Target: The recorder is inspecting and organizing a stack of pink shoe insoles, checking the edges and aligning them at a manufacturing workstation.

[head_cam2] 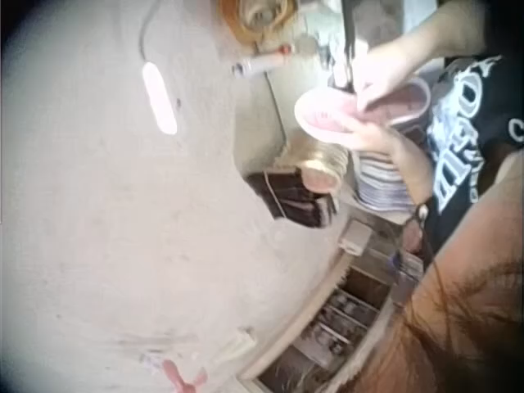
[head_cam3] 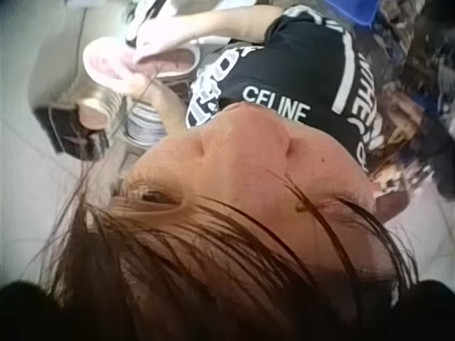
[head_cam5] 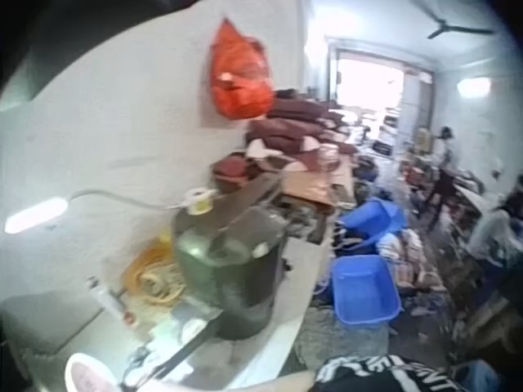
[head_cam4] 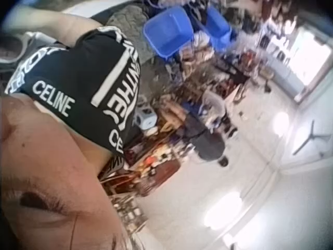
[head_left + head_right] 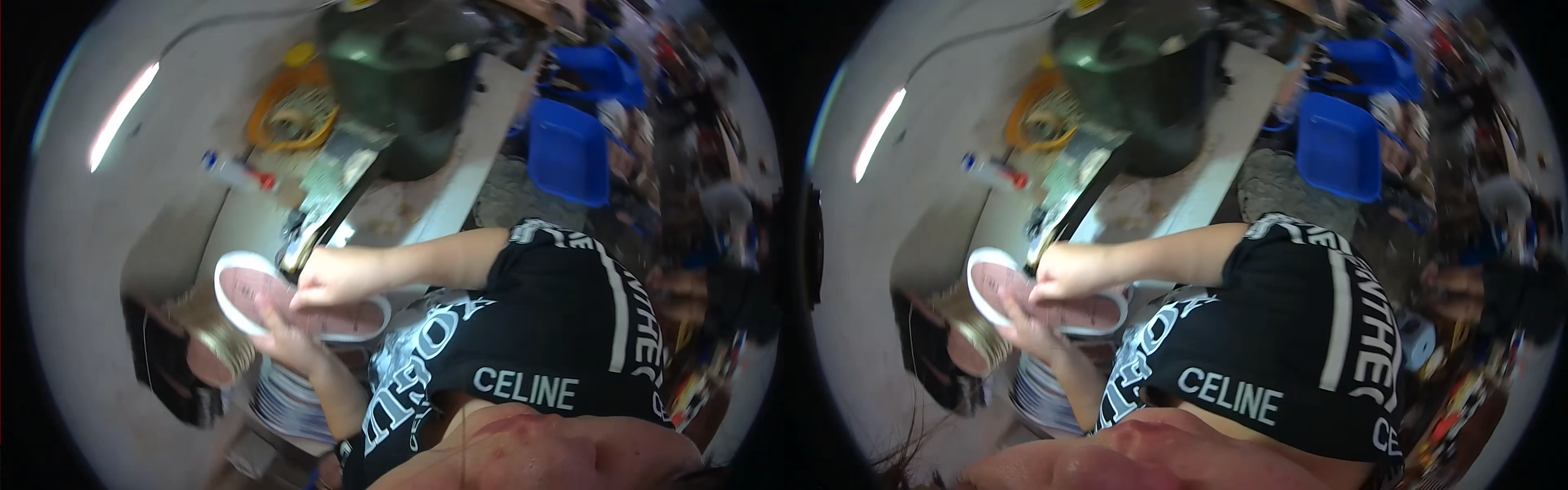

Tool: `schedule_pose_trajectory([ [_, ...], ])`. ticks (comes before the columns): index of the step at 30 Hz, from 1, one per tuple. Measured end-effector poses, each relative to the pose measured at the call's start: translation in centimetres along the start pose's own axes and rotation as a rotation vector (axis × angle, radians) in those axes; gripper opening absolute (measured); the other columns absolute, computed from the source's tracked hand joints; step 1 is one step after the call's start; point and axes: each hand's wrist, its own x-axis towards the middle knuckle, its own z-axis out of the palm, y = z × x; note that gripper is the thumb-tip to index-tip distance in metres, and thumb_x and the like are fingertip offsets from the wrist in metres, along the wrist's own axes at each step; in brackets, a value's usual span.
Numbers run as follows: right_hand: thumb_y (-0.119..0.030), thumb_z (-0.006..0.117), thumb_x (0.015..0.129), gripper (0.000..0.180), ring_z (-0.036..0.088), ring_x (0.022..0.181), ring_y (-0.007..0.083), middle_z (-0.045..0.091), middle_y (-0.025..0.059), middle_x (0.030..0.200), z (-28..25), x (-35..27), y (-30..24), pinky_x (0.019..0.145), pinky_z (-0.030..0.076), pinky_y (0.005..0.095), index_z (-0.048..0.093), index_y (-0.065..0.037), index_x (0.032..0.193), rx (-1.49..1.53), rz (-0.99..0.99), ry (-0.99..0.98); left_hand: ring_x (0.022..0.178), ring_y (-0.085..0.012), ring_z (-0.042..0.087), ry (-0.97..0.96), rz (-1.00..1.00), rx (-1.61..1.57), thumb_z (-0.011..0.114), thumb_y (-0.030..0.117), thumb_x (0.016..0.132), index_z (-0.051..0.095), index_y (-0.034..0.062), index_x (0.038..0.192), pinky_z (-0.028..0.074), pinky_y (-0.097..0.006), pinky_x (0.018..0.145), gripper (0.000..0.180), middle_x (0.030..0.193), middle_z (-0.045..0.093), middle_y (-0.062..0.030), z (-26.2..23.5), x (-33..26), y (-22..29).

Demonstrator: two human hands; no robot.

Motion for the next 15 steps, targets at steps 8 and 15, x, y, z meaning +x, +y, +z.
schedule_pose_trajectory([
  [8,-0.030,0.058,0.088,0.043,0.044,0.044,0.0229,0.052,0.0160,0.053,-0.2,0.5,0.2,0.048,0.040,0.0378,0.059,0.005,0.064,0.028,-0.114,0.123,0.107,-0.0263,0.057,-0.130,-0.215,-0.144,0.051,0.020,0.093,0.042,-0.0070,0.131,0.049,-0.037,0.091,0.048,0.124,0.052,-0.0214,-0.9,0.5,-0.1],
  [15,-0.038,0.051,0.091,0.051,0.043,0.048,0.0145,0.049,0.0065,0.052,0.7,0.5,1.4,0.047,0.039,0.0357,0.056,0.005,0.063,0.451,0.135,0.016,0.110,-0.0249,0.055,-0.212,-0.291,-0.120,0.040,0.019,0.094,0.043,-0.0033,0.132,0.046,-0.037,0.093,0.045,0.128,0.050,-0.0167,0.9,0.5,1.1],
])
